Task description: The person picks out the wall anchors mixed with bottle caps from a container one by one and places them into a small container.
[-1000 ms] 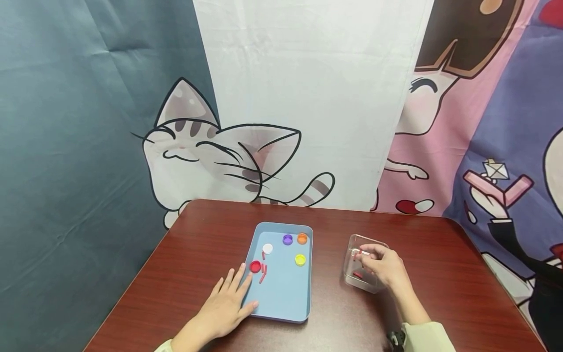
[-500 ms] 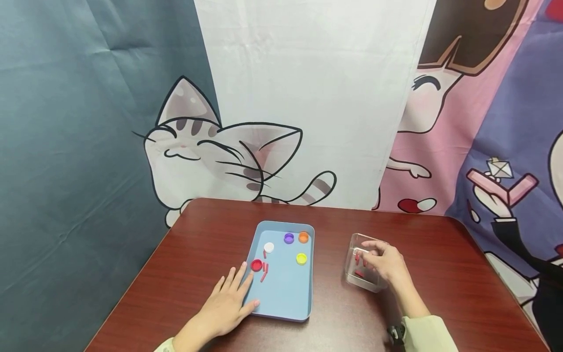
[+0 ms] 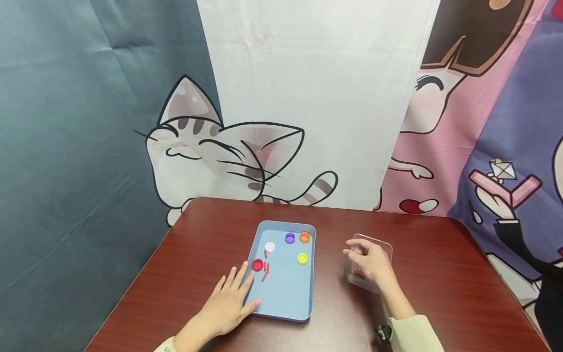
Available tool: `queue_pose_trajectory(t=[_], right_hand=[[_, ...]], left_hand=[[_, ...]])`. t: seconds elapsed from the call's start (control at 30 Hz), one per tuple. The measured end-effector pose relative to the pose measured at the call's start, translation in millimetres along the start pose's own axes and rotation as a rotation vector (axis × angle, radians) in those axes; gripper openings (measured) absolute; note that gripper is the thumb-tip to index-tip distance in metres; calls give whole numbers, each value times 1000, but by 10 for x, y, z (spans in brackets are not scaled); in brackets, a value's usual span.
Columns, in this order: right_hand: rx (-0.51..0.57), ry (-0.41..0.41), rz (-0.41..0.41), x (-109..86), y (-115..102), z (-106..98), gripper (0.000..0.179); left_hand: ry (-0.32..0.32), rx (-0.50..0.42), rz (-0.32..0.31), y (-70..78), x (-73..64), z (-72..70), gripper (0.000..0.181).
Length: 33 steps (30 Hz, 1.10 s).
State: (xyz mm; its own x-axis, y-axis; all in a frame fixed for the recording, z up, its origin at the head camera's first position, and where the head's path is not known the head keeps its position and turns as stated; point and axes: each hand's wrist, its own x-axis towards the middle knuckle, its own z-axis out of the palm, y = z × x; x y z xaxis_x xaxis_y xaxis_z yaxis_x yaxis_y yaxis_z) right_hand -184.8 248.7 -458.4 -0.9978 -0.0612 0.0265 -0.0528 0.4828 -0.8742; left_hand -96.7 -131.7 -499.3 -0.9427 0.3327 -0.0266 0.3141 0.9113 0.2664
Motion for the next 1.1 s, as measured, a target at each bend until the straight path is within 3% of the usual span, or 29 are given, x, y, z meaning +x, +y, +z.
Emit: queue_pose_trajectory(t=[0.23, 0.43, 1.1], right_hand=[[-5, -24, 35, 13, -133, 223, 39], [23, -45, 51, 22, -205, 367, 41], [107, -129, -5, 104, -304, 703, 37]], left_hand=[[-21, -9, -7, 7, -10, 0, 76], [-2, -9, 7, 3, -6, 18, 76], [-11, 2, -5, 0, 0, 5, 77]])
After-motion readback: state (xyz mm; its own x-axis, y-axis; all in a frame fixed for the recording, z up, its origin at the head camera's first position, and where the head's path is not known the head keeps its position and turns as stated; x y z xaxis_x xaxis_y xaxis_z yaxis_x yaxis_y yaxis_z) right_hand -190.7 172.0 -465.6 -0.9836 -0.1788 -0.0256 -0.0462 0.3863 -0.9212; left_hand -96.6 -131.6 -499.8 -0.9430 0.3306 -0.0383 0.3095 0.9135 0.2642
